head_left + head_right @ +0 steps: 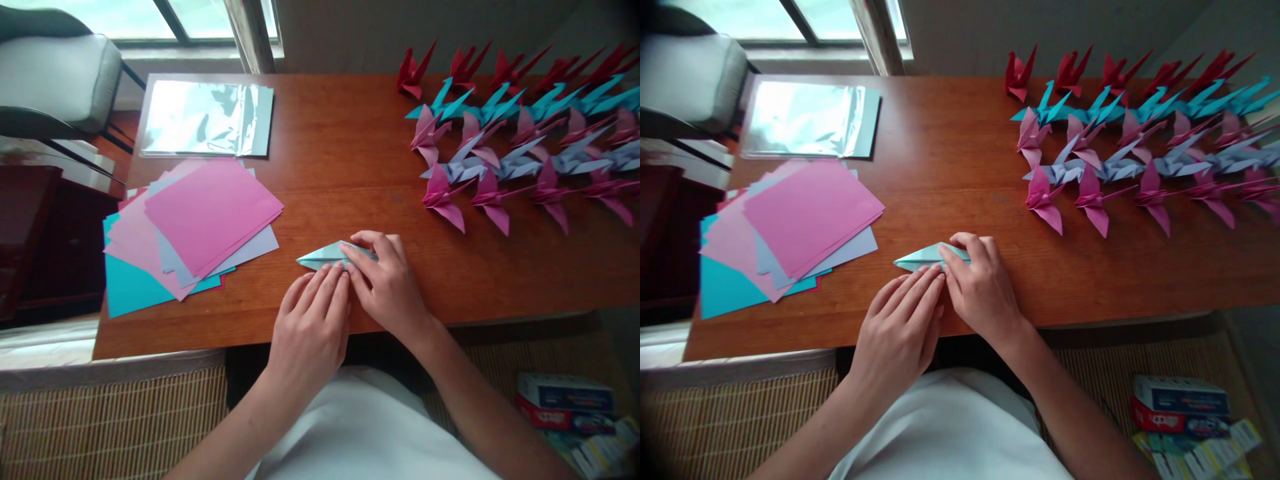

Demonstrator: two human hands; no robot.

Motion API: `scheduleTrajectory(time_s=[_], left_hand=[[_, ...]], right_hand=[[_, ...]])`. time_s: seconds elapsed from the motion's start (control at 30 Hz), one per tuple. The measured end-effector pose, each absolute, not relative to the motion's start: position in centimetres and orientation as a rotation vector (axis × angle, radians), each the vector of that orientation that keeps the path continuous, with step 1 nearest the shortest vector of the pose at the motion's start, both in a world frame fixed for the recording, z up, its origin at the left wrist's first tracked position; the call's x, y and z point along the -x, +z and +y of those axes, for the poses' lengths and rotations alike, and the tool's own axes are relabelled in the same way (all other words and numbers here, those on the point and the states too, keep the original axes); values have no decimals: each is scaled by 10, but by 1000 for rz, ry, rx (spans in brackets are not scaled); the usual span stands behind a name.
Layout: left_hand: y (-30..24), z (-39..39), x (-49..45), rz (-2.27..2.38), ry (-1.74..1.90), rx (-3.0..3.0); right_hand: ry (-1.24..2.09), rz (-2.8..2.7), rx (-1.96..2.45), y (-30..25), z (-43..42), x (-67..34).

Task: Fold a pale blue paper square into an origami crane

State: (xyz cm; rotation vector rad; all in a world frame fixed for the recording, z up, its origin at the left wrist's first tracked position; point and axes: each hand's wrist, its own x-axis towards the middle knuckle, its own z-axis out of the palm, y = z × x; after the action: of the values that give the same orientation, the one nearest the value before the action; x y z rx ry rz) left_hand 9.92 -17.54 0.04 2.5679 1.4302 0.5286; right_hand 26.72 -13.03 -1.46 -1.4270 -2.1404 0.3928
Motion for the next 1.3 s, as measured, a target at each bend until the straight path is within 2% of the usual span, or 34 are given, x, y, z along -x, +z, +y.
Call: scheduleTrajectory(time_s=[0.2,0.5,0.63,0.9,1.3], left_hand=[[9,-169,-94,1512,469,-2557],[-1,-155,-73,1549,455,-2608],[-5,-151,-65,1449,488,-2666],[-6,-133,-60,1252,536,-2741],[-5,-142,-63,1225,660,-2726]], right_hand=[[239,-2296,1495,-3,-144,-272],[383,-2393,1330,2,-166,-258],[440,-2362,1207,-3,-161,-259],[282,-2332,1102,-15,-138,-278],[199,-2392,1030,-16,-128,-279]])
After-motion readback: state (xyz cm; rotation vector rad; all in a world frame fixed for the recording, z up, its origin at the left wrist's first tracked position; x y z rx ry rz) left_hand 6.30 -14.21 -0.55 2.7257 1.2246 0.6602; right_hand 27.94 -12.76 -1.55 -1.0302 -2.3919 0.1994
